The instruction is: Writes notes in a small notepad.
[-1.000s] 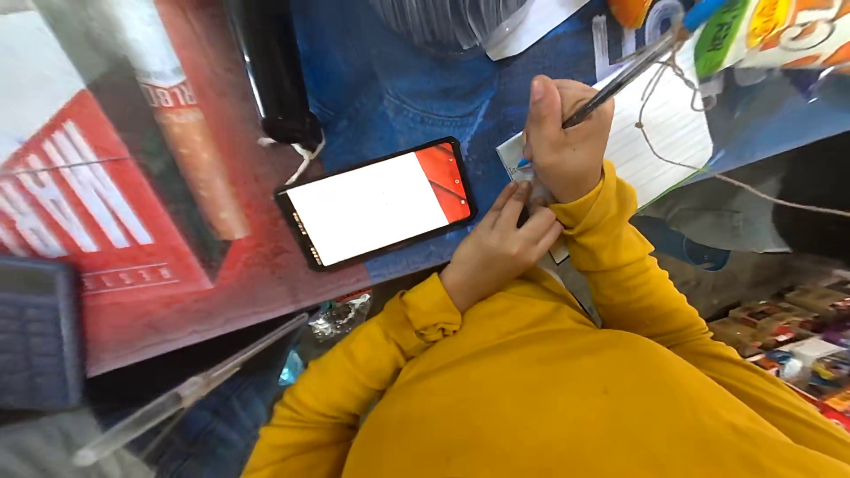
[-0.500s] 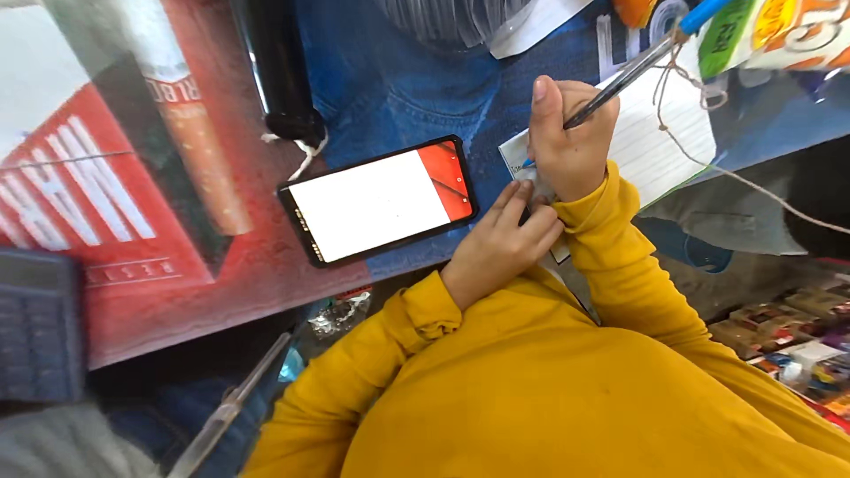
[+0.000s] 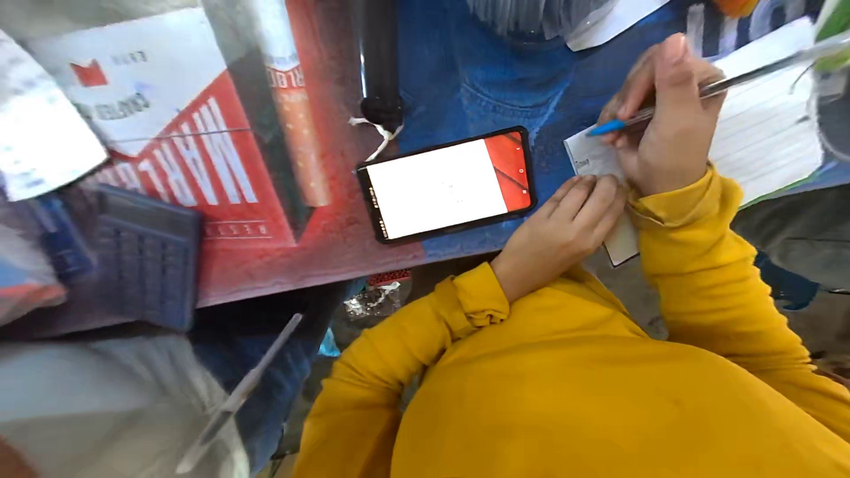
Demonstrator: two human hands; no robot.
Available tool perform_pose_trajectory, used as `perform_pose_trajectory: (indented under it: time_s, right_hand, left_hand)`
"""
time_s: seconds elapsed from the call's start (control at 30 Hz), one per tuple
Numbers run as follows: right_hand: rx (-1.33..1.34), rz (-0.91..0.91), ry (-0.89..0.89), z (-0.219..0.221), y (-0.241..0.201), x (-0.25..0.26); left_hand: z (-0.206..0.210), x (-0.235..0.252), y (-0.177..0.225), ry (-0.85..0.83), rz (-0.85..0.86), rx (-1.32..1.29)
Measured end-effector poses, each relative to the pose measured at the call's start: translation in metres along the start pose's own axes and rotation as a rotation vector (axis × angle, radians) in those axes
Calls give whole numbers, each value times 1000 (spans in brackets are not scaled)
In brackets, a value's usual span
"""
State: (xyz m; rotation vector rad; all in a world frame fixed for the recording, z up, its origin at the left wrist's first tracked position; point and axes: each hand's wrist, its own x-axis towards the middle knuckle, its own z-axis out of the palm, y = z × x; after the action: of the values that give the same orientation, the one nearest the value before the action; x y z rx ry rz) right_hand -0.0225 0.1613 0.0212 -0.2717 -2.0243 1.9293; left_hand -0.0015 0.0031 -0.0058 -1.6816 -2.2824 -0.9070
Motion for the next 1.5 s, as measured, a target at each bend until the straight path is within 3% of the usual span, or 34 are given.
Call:
perform_pose_trajectory:
  time_s: [0.1,0.33,0.5,0.6,0.73,1.0,1.5]
  right_hand:
    - [-16,-65,-114,-7,3,3]
    - [-101,-163,-187,-11,9,3]
    - [-143,-231,-305,-14,9,4]
    - [-103,-176,-205,-7,5,3]
    - [-307,-163,18,0,5,2]
    - [-490,-310,69,2,9,0]
    - [-479,-308,159,5,10,1]
  left_hand:
    - [-1,3,1,-28,-27,-30]
    - [-3,1,4,-83,-7,106]
    - [0,4,5,27,-9,156]
    - [3,4,4,54,1,141]
    - [3,4,4,31,0,118]
    - [4,2,4,29,-2,51]
    - [2,3,4,-8,-1,59]
